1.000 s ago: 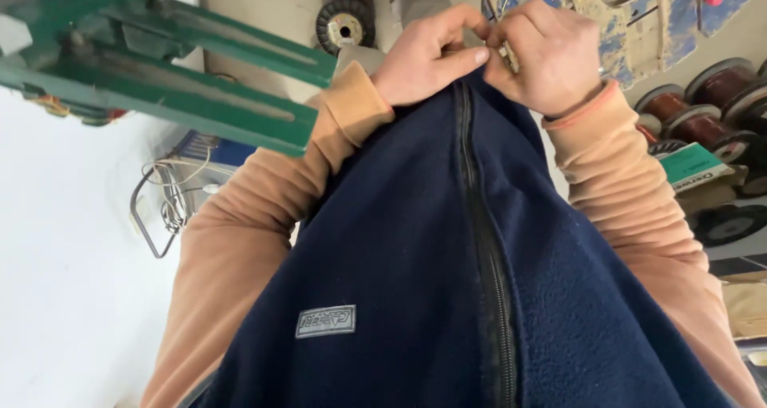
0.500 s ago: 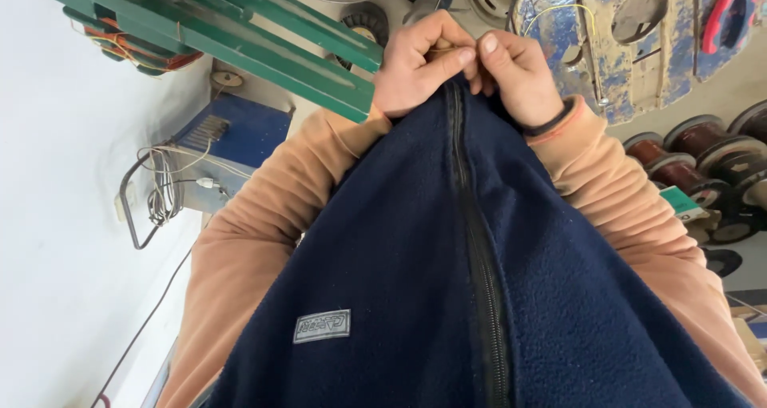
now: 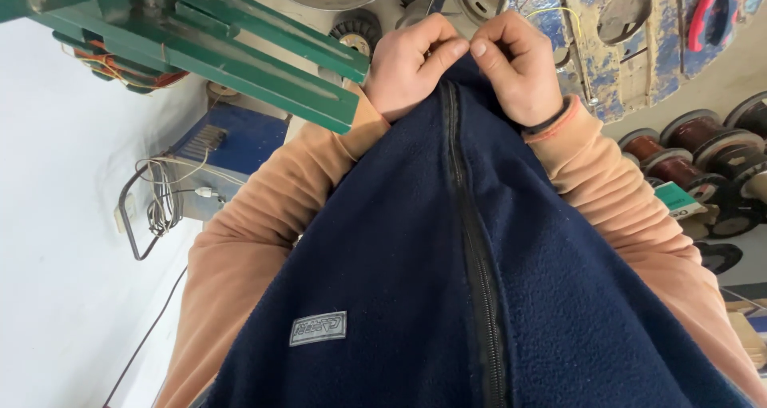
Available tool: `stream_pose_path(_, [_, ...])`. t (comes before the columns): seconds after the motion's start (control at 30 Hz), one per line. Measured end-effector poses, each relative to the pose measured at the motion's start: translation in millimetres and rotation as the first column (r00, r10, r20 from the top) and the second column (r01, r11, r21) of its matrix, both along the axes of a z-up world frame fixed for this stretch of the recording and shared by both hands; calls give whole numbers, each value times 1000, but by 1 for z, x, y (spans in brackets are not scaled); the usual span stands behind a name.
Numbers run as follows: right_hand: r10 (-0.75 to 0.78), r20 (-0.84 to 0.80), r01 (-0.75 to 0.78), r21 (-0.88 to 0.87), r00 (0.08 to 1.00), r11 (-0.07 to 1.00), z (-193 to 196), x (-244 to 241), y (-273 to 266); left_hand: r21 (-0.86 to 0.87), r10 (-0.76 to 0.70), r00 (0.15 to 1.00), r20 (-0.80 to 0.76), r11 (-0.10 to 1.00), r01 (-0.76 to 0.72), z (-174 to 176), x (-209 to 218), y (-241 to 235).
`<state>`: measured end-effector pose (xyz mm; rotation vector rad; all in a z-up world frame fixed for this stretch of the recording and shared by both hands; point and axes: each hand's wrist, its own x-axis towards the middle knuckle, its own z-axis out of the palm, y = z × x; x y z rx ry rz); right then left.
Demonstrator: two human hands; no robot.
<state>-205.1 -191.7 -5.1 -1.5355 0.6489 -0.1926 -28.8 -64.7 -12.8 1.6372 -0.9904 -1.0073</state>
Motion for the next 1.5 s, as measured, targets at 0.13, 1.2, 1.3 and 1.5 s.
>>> stream_pose_path(0.13, [-3,-8,2,-83,1000,997,16,10,-6,38,47,989,-138,998,-42,-7,-4,-3])
stream_pose_path(1.2, [-79,44,64,281,996,958,9,7,-12,-77,15,939,-344,996,-44,-19,-5,-12])
stream_pose_path(1.3, [-94,59,75,270,994,960,9,8,-12,-87,-1,941,-339,996,-31,-20,-4,-13])
stream_pose_path(1.5, [-52,-32,52,-12,998,999,22,11,-17,-38,27,993,-115,999,-32,1,4,-18])
